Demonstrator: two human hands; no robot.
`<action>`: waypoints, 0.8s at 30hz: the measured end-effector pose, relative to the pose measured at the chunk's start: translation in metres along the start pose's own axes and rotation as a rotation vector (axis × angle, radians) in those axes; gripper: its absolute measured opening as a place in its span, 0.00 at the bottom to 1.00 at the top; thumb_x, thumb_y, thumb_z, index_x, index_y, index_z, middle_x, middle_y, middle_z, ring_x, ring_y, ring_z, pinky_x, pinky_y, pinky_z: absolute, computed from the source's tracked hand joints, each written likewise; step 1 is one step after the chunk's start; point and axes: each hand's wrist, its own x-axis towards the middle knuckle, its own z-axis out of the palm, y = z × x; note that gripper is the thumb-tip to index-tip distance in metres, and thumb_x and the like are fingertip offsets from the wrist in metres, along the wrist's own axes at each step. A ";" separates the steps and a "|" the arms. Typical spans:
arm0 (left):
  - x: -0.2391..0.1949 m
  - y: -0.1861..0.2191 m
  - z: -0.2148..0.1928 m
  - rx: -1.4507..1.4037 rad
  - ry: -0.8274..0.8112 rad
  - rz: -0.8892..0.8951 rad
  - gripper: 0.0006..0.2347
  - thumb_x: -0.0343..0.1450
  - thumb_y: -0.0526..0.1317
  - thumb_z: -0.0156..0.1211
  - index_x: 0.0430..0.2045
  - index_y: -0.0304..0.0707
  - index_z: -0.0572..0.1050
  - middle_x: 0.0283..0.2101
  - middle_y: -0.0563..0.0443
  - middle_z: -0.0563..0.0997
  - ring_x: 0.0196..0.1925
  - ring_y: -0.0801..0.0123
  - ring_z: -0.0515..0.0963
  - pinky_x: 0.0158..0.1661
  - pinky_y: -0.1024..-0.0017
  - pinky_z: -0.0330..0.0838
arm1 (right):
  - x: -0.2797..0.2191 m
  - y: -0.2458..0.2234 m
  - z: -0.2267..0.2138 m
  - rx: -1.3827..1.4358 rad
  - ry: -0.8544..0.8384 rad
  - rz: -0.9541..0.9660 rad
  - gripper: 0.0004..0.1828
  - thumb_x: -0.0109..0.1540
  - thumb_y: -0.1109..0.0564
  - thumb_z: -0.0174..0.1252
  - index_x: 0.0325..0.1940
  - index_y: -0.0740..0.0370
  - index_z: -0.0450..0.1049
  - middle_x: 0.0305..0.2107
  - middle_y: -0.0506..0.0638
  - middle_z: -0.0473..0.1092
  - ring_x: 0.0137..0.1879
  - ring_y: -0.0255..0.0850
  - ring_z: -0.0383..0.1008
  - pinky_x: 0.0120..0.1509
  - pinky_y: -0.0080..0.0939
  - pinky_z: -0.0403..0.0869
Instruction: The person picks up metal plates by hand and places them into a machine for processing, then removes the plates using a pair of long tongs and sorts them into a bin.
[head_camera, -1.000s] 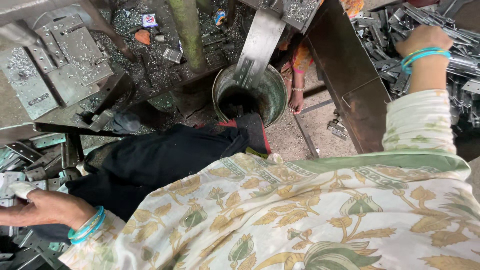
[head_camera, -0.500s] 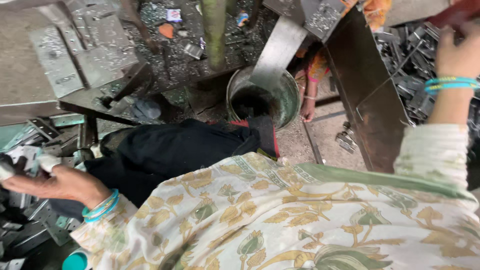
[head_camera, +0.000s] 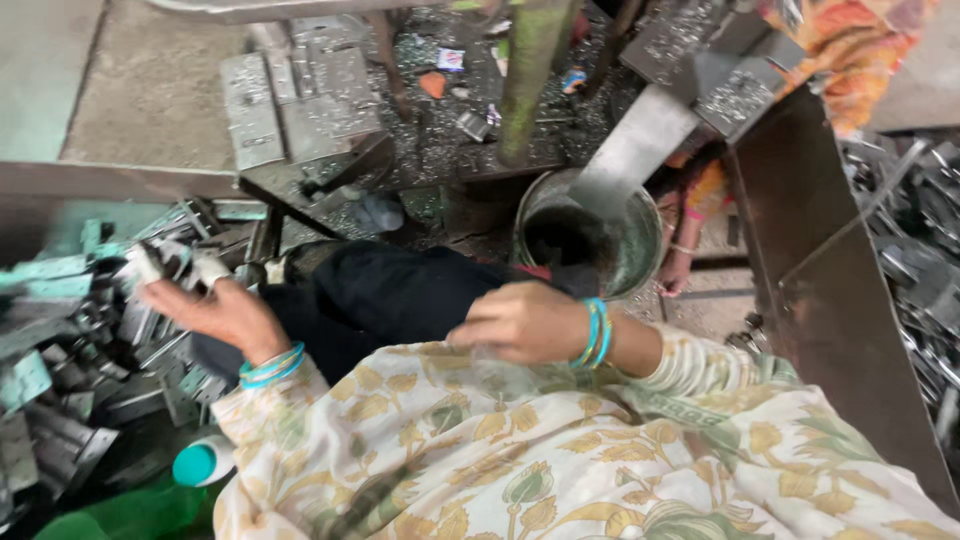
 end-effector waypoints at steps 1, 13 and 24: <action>0.001 0.013 0.004 0.004 0.031 0.005 0.23 0.80 0.33 0.59 0.71 0.28 0.63 0.76 0.29 0.60 0.80 0.40 0.55 0.78 0.52 0.45 | 0.019 -0.012 0.010 0.131 -0.045 -0.147 0.26 0.58 0.57 0.63 0.61 0.56 0.73 0.38 0.51 0.71 0.42 0.48 0.74 0.43 0.48 0.73; -0.002 0.026 0.027 0.021 0.064 -0.007 0.25 0.68 0.31 0.59 0.62 0.26 0.64 0.65 0.25 0.66 0.67 0.33 0.66 0.67 0.54 0.59 | 0.126 -0.112 0.063 0.344 -0.477 -0.705 0.38 0.64 0.53 0.59 0.80 0.50 0.62 0.31 0.48 0.68 0.37 0.49 0.74 0.40 0.50 0.72; -0.017 0.001 0.049 0.174 0.060 0.132 0.26 0.67 0.30 0.61 0.62 0.27 0.64 0.66 0.24 0.65 0.69 0.32 0.64 0.68 0.53 0.60 | 0.193 -0.166 0.135 0.909 -0.385 -0.660 0.20 0.66 0.52 0.56 0.61 0.58 0.68 0.49 0.57 0.71 0.55 0.55 0.76 0.58 0.53 0.73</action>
